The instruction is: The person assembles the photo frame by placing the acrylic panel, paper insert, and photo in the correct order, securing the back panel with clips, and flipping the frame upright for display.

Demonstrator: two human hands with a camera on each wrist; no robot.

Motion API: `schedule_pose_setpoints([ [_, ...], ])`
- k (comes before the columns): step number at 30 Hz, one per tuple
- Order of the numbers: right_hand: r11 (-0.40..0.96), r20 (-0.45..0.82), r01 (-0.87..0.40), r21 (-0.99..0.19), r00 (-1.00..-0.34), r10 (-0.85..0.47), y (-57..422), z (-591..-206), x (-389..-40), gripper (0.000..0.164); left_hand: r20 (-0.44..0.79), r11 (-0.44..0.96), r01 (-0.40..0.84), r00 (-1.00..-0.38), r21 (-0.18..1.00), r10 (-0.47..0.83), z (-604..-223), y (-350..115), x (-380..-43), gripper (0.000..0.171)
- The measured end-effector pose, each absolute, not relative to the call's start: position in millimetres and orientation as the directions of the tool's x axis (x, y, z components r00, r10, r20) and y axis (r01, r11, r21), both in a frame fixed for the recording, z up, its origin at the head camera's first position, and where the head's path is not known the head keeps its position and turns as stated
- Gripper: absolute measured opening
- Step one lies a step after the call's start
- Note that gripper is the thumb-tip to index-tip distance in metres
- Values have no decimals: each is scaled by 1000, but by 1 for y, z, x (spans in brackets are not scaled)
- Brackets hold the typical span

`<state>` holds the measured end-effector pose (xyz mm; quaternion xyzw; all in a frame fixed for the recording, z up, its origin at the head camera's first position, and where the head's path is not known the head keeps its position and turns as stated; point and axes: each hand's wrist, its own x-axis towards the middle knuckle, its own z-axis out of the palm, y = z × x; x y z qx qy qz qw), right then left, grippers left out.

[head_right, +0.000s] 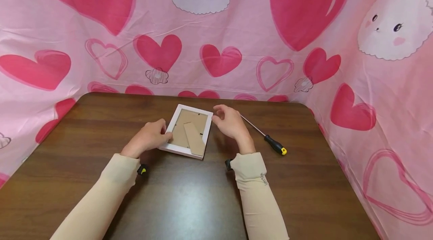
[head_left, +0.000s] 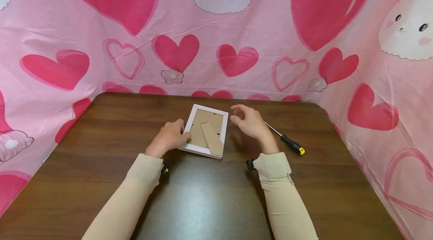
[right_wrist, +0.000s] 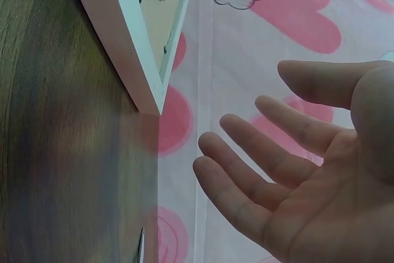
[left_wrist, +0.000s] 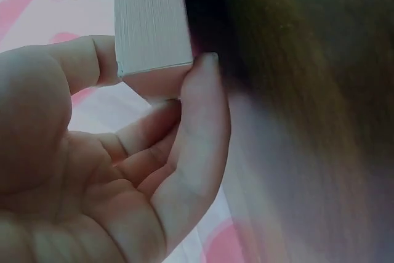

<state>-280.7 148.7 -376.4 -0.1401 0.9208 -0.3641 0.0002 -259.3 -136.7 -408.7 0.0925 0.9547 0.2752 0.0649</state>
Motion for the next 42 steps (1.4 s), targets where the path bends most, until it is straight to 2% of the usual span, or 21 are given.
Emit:
schedule_pose_setpoints([
  [5,683,112,-273,-677,-956,-271,146,-376,-281,34,-62,777,131,-975,616,214,-407,-143,-263,26],
  [11,666,123,-285,-689,-952,-280,145,-378,-282,34,-90,673,91,-969,734,229,-405,-146,-266,38],
  [18,644,155,-287,-709,-955,-254,144,-379,-281,36,-77,605,84,-969,791,234,-400,-144,-266,38],
  [28,611,224,-321,-723,-947,-232,142,-378,-280,38,68,637,149,-986,757,149,-386,-138,-259,39],
  [35,591,225,-326,-738,-944,-240,140,-375,-278,38,226,702,242,-967,669,118,-375,-133,-254,38],
  [42,563,209,-305,-768,-950,-231,139,-376,-278,36,315,754,280,-944,594,103,-370,-125,-248,38],
])
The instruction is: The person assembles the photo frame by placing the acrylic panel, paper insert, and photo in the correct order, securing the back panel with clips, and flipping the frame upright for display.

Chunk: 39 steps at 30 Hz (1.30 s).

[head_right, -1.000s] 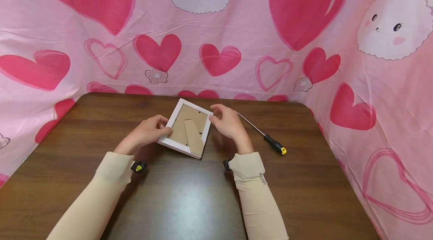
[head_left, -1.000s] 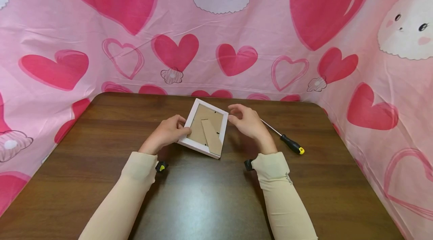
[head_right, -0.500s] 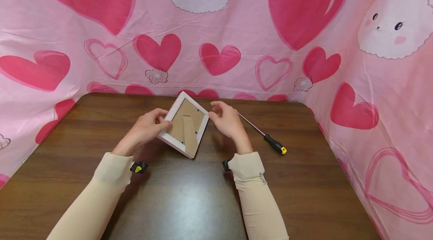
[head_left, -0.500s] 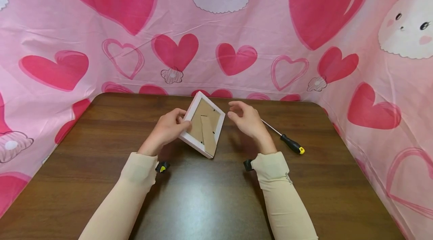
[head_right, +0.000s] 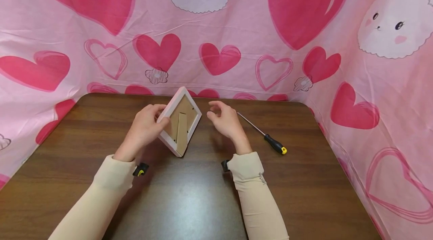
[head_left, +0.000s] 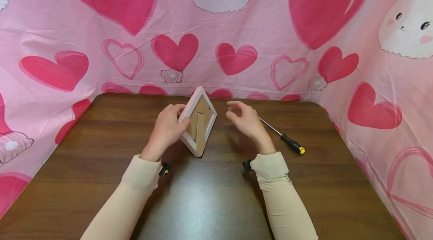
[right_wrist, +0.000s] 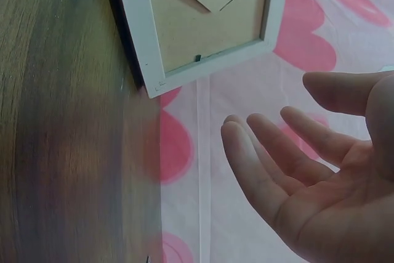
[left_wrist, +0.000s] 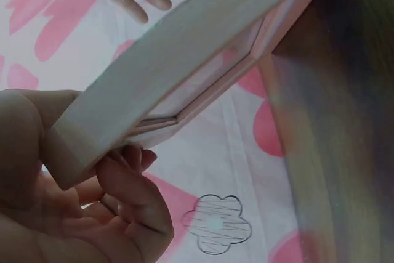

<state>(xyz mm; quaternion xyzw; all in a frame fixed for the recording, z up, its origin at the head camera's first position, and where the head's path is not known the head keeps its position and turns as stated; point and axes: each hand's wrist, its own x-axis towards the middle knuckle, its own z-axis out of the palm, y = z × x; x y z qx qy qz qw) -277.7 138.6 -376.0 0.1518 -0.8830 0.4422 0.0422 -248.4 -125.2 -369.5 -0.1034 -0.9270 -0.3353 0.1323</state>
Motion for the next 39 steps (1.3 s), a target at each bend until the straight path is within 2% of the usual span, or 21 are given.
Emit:
schedule_pose_setpoints([
  [11,430,199,-280,-858,-954,-223,129,-375,-276,38,512,808,365,-854,463,93,-365,-109,-234,33],
  [18,342,184,-248,-906,-960,-210,123,-372,-275,41,544,824,373,-834,427,95,-365,-97,-229,36],
  [28,299,128,-190,-935,-968,-213,115,-355,-264,48,645,842,413,-757,348,104,-374,-80,-225,34],
  [33,290,121,-173,-941,-975,-188,111,-337,-253,49,674,831,432,-733,351,97,-377,-75,-225,34],
  [39,260,98,-142,-955,-980,-173,113,-338,-255,48,684,805,468,-721,364,109,-378,-70,-223,37],
])
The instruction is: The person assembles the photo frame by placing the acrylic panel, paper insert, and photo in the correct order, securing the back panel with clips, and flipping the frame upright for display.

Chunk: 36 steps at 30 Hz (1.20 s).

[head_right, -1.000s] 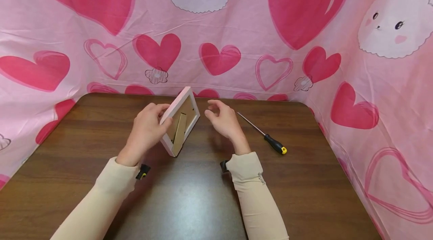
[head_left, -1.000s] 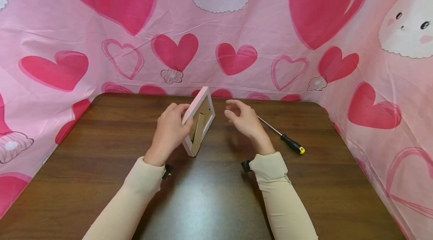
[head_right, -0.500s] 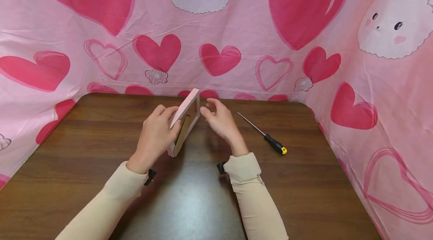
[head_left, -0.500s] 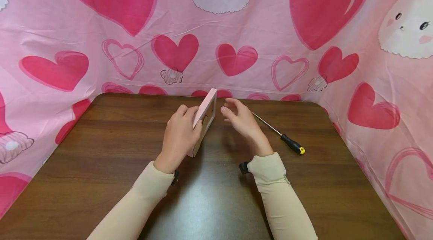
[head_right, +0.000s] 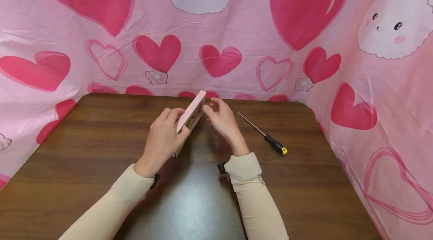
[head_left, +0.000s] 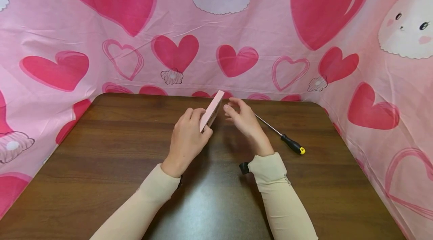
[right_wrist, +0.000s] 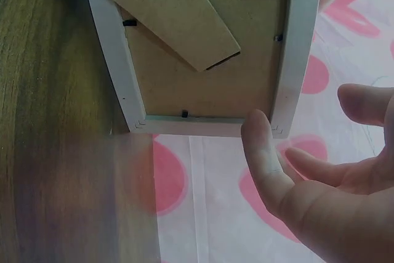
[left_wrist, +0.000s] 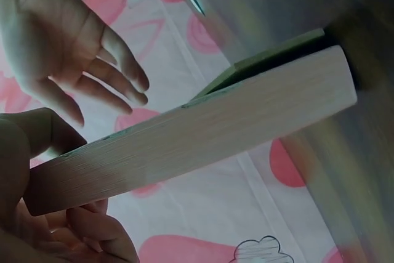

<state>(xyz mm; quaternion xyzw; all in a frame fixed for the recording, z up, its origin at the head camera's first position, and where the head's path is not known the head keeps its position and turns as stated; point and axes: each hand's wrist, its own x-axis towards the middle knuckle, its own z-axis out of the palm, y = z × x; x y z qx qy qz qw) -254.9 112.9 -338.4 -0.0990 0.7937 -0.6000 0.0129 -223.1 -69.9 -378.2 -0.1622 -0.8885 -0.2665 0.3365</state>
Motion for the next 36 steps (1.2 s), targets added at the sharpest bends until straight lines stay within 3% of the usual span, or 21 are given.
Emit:
schedule_pose_setpoints([
  [10,180,57,-85,-980,-986,-155,124,-368,-276,54,675,786,497,-724,368,141,-383,-62,-220,38],
  [20,132,28,-48,-990,-988,-153,124,-368,-277,52,630,723,535,-756,437,179,-385,-55,-216,43],
  [29,99,-72,58,-993,-987,-144,122,-369,-277,57,582,662,563,-780,495,228,-387,-54,-213,48],
  [36,109,-106,92,-990,-985,-134,123,-374,-277,58,566,675,576,-777,460,277,-389,-49,-212,50],
])
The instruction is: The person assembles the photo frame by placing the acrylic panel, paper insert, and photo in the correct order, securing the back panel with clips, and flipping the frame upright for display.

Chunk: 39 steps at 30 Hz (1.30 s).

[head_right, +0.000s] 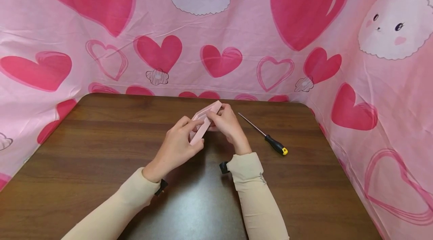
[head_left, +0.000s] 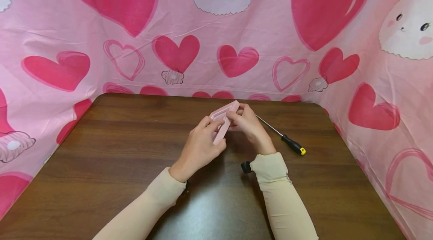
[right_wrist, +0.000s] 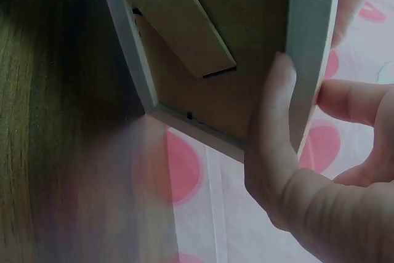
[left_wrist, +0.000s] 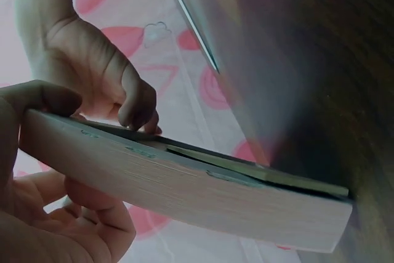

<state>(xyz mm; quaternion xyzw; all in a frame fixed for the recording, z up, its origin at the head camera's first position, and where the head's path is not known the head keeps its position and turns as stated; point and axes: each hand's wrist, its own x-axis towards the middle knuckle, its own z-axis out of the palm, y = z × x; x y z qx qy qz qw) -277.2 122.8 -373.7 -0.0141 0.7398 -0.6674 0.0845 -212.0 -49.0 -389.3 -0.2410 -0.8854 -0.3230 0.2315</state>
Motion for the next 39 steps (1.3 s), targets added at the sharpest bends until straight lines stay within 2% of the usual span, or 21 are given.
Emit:
schedule_pose_setpoints([
  [5,104,-134,121,-987,-982,-133,125,-376,-278,54,536,697,582,-778,419,328,-392,-48,-211,49],
  [10,155,-148,129,-979,-981,-122,127,-378,-279,54,509,705,592,-777,391,371,-393,-48,-212,52],
  [22,221,-184,146,-964,-969,-164,137,-386,-286,49,340,725,508,-859,466,383,-386,-65,-220,79],
  [30,254,-201,150,-956,-961,-190,144,-389,-287,48,258,748,440,-898,496,358,-384,-83,-233,86],
  [39,298,-206,143,-944,-959,-193,150,-394,-291,57,101,724,350,-926,594,364,-389,-99,-244,89],
])
